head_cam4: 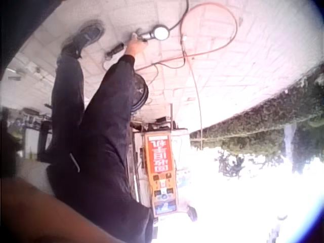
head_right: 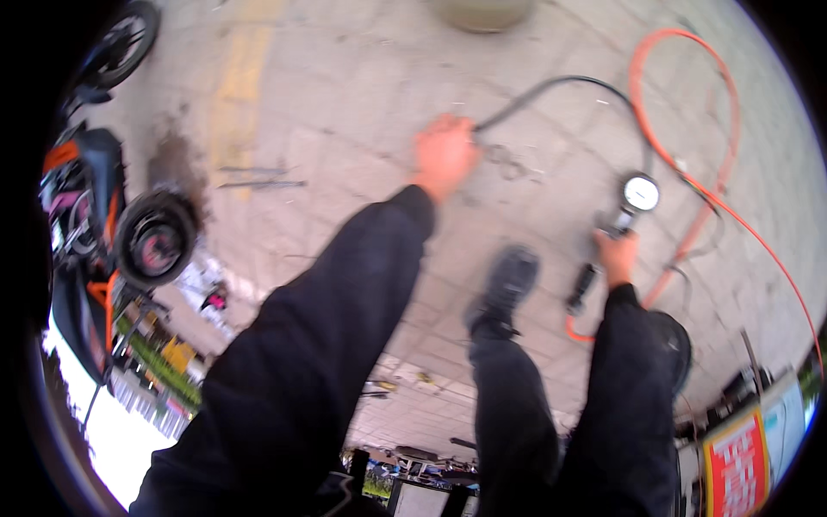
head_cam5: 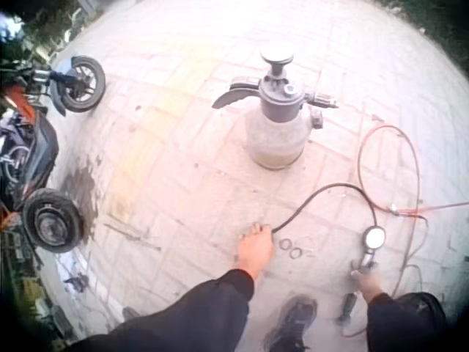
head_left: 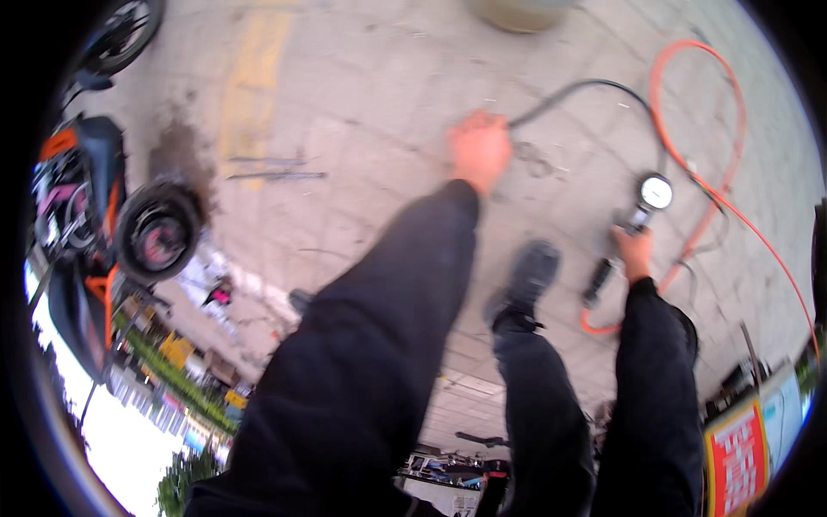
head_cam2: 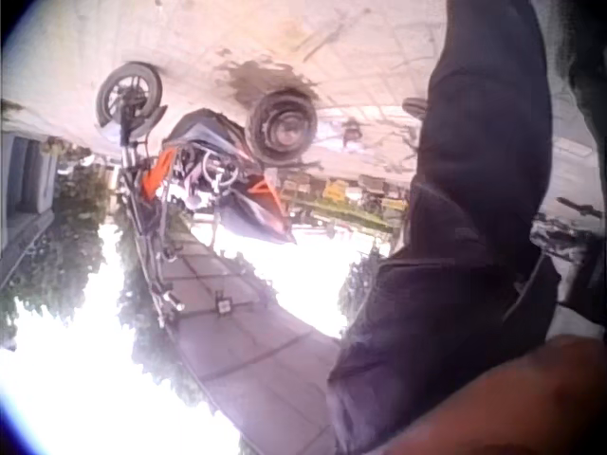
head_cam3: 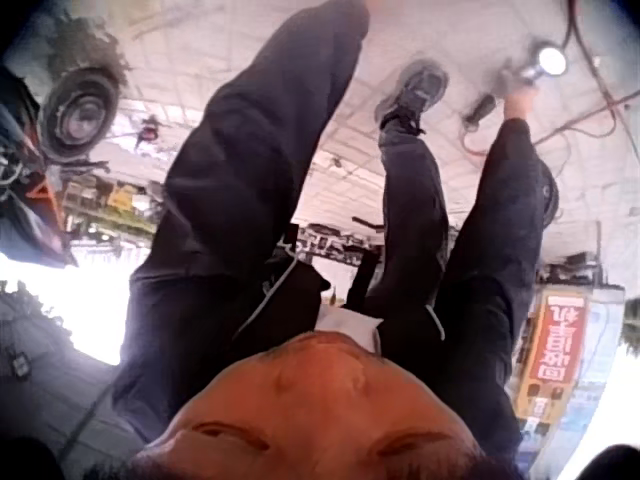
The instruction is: The person works on the rear tire of an electric scooter, using a tire lever to pry the tire bead and a pressure gauge to inflate the tire. They repeatedly attach and detach the gauge, checking the pressure and adjusting the tire bead with their hands.
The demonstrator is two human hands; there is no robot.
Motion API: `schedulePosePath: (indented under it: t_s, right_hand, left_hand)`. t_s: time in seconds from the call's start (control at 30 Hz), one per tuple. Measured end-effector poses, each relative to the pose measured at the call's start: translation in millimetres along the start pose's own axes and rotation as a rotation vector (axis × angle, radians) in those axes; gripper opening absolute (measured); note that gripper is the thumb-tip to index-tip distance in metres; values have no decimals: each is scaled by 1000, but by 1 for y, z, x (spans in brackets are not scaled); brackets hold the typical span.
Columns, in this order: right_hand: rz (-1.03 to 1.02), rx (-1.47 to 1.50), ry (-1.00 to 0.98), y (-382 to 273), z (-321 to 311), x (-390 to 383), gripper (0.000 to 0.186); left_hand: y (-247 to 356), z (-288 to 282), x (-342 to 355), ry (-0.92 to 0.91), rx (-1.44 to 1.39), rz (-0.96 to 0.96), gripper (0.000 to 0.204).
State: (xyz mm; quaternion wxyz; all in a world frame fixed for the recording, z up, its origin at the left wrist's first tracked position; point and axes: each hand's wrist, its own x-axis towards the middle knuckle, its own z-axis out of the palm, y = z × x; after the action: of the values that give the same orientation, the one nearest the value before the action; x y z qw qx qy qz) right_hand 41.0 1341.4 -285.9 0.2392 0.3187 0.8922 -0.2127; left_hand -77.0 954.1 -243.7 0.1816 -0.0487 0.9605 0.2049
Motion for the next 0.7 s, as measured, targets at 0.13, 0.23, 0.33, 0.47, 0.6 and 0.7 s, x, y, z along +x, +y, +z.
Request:
schedulePosePath:
  t_s: [0.13,0.23,0.33,0.47,0.6,0.7]
  right_hand:
    - [-41,150,-107,-21,-5,-31,35]
    - [-257,88,-62,-35,-23,-80,38]
    - [-332,121,-72,-25,-52,-130,38]
    - [-482,-9,-202,-123,-76,-226,37]
    - [-689,-153,-195,-229,-91,-308,35]
    - [-721,-207,-196,-334,-89,-349,38]
  left_hand:
    - [-11,-1,-28,102,80,-19,15]
    - [-31,-42,-79,200,-199,-38,20]
    - [-72,-102,-154,170,-492,-230,26]
    - [-187,-210,-280,214,-948,-596,41]
    - [-271,-356,-356,251,-1492,-882,31]
    - [-324,-450,-412,468,-1887,-921,26]
